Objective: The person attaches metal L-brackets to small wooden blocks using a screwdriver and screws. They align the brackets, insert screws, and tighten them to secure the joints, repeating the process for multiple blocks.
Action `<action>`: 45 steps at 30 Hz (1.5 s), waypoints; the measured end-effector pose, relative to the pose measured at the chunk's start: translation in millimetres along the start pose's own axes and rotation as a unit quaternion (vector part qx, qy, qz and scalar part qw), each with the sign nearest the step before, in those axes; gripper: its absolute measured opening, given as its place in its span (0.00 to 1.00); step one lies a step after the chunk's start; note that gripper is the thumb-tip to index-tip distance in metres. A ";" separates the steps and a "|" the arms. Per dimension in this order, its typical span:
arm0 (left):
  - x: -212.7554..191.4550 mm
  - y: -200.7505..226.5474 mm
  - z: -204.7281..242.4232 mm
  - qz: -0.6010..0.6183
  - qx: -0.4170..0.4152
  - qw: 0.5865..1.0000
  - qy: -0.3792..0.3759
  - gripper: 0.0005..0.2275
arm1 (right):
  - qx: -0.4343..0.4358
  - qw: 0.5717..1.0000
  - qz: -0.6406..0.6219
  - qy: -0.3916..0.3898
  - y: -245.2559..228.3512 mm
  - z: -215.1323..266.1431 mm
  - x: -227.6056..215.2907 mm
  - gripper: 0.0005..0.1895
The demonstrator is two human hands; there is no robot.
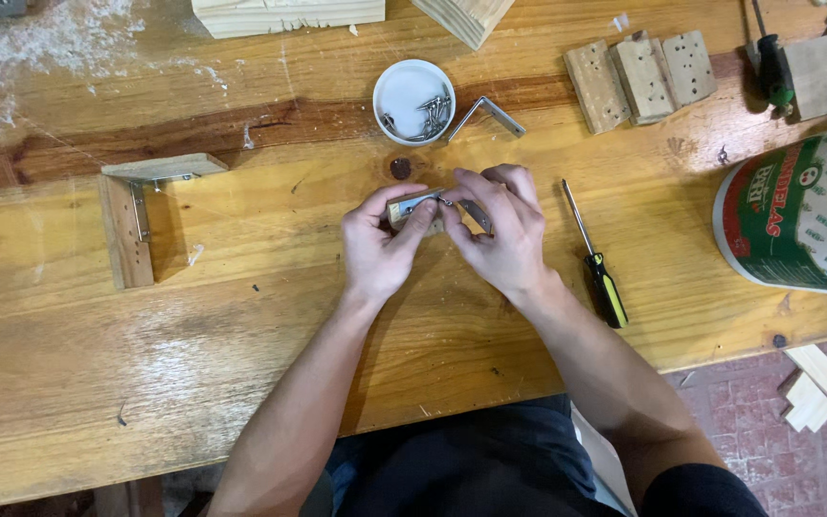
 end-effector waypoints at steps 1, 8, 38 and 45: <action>0.6 1.4 -0.1 0.000 0.000 1.000 0.000 0.09 | 0.000 1.000 0.000 0.000 -0.5 -0.4 -0.7 0.22; 0.7 4.2 0.0 0.012 0.001 1.000 0.005 0.09 | 0.024 0.998 -0.045 -0.029 -1.8 -8.6 -1.8 0.17; 4.0 8.5 -5.3 0.062 -0.065 0.996 0.001 0.11 | 0.186 0.959 -0.179 -0.120 18.9 -5.3 10.5 0.11; 3.2 7.5 -5.7 0.050 -0.098 0.993 -0.029 0.10 | 0.182 0.957 -0.197 -0.108 18.7 -4.0 9.2 0.11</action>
Point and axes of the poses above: each hand's wrist, its own z-axis away from the middle knuckle, its own x-axis out of the palm, y = z × x, the point moved 7 cm from there along -z, towards the middle knuckle, and after that the axes turned 15 degrees about z, right-handed, at the moved point
